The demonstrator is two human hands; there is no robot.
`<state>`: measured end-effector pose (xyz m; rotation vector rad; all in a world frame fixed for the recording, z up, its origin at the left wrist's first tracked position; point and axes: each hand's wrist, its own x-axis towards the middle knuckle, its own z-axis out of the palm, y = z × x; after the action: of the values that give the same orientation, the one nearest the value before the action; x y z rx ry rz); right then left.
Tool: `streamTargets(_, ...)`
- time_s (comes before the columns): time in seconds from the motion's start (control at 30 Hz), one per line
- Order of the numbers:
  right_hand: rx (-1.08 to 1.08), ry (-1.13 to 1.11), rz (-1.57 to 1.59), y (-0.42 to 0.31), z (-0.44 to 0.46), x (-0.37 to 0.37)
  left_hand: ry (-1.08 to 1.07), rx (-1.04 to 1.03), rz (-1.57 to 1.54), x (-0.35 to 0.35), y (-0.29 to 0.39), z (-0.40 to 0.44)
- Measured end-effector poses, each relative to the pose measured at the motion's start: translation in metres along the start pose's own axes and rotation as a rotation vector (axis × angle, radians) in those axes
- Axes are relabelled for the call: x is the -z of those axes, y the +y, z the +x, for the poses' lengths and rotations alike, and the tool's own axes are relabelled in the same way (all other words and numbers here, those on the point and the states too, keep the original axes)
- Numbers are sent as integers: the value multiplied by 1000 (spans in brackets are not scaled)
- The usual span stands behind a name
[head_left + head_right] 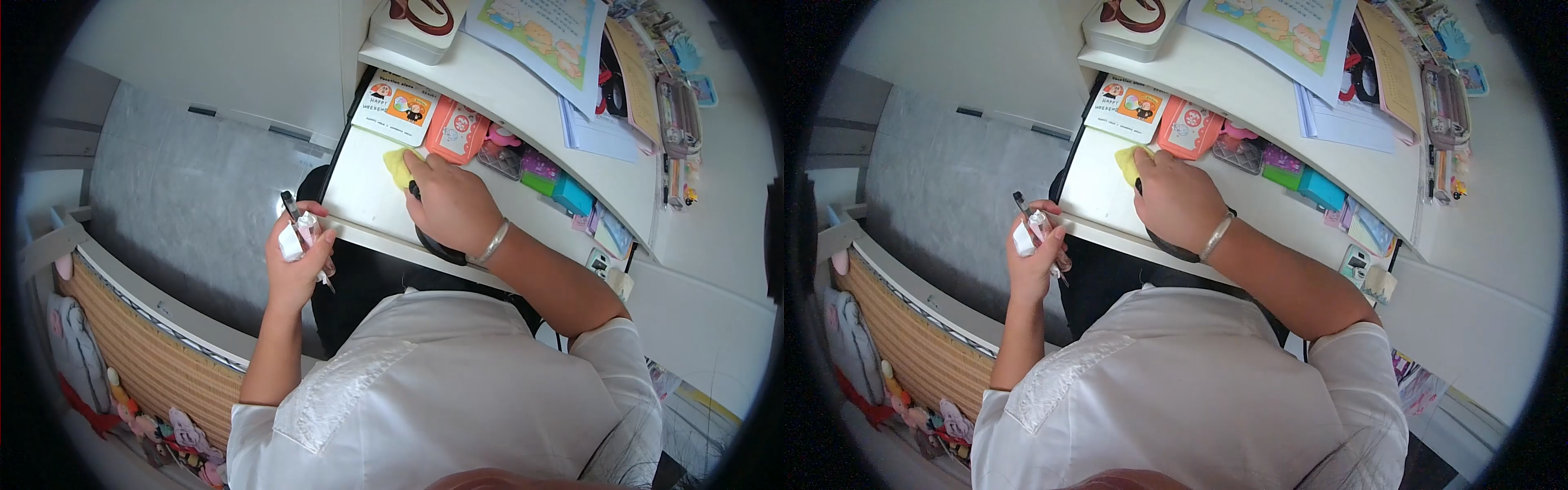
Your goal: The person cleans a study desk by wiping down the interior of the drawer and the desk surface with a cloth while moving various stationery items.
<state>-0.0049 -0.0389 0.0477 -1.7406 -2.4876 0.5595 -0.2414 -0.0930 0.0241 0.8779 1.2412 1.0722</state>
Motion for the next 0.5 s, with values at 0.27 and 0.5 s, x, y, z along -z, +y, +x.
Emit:
streamTargets(0.27,-8,-37,71,11,-16,2,2,36,34,1,0,-2)
streamTargets(0.5,-89,-203,87,11,-21,24,-7,30,38,2,-1,-2)
